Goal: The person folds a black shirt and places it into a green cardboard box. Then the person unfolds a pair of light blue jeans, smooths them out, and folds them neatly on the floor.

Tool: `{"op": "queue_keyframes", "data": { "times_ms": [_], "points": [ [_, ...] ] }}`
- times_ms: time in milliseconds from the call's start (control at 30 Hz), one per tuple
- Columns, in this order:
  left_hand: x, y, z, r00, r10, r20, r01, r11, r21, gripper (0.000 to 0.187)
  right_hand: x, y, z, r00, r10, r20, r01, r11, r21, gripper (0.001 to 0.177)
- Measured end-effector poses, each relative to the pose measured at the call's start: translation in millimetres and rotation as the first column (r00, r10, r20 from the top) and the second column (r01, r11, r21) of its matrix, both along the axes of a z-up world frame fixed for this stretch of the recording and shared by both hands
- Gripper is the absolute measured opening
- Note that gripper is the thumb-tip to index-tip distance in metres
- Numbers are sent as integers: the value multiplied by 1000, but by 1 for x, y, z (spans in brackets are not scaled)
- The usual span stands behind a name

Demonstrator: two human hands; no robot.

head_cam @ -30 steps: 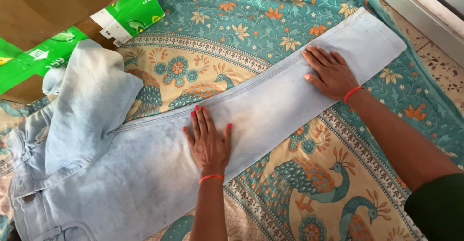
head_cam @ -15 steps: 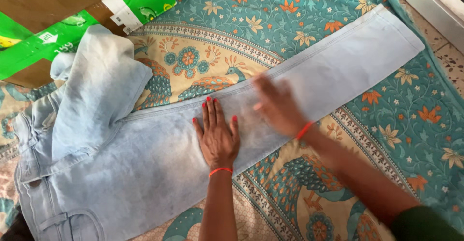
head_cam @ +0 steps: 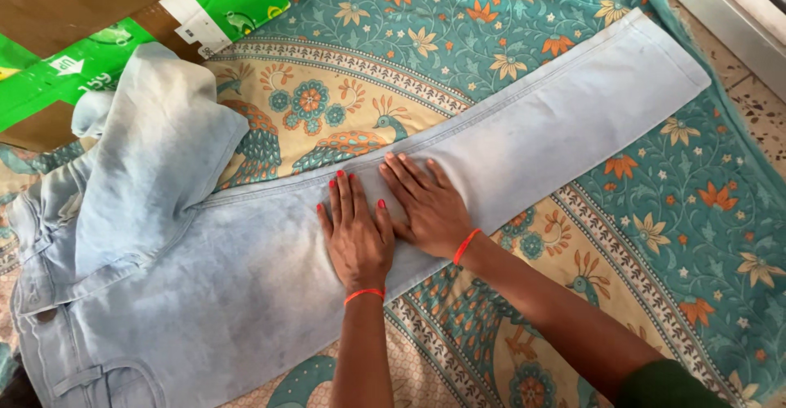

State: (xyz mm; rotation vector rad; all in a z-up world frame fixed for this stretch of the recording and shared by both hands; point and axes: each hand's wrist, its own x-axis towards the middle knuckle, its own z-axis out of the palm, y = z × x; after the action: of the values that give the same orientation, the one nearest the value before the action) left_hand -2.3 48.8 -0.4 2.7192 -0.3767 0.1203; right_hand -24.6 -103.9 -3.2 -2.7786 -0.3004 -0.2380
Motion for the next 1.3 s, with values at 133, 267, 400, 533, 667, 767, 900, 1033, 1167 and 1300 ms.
{"op": "queue_keyframes", "data": {
  "times_ms": [133, 267, 400, 533, 667, 767, 900, 1033, 1167, 1300],
  "points": [
    [-4, -2, 4, 1000, 1, 4, -1, 999, 40, 66, -4, -8, 1, 1000, -18, -14, 17, 997, -72, 82],
    [-4, -4, 5, 1000, 8, 13, -9, 998, 61, 68, -4, -18, 1, 996, -86, -32, 79, 983, -165, 82],
    [-3, -4, 3, 1000, 21, 11, -21, 998, 62, 66, -7, -38, 0, 991, -134, -21, 128, 974, -187, 81],
    [-4, -4, 2, 1000, 24, -1, -24, 997, 71, 65, -11, -63, -3, 989, -148, 24, 150, 972, -179, 79],
    [-4, -4, 1, 1000, 22, -10, -21, 996, 88, 66, -14, -84, -9, 986, -150, 78, 159, 980, -121, 78],
    [-4, -5, 1, 1000, 28, 1, -28, 995, 93, 66, -15, -101, -10, 982, -170, 77, 180, 973, -142, 77],
    [-4, -5, -1, 1000, 28, -5, -27, 994, 108, 67, -15, -113, -12, 977, -213, 33, 215, 970, -117, 79],
    [-5, -6, -2, 1000, 19, 17, -21, 993, 120, 67, -14, -117, -19, 972, -236, 13, 235, 963, -134, 80],
    [-5, -6, -2, 1000, 24, 20, -26, 993, 116, 67, -13, -133, -25, 964, -267, -13, 264, 957, -120, 80],
    [-6, -5, -7, 1000, 15, 17, -17, 991, 132, 67, -11, -158, -26, 957, -289, -3, 284, 943, -175, 78]
  ]
}}
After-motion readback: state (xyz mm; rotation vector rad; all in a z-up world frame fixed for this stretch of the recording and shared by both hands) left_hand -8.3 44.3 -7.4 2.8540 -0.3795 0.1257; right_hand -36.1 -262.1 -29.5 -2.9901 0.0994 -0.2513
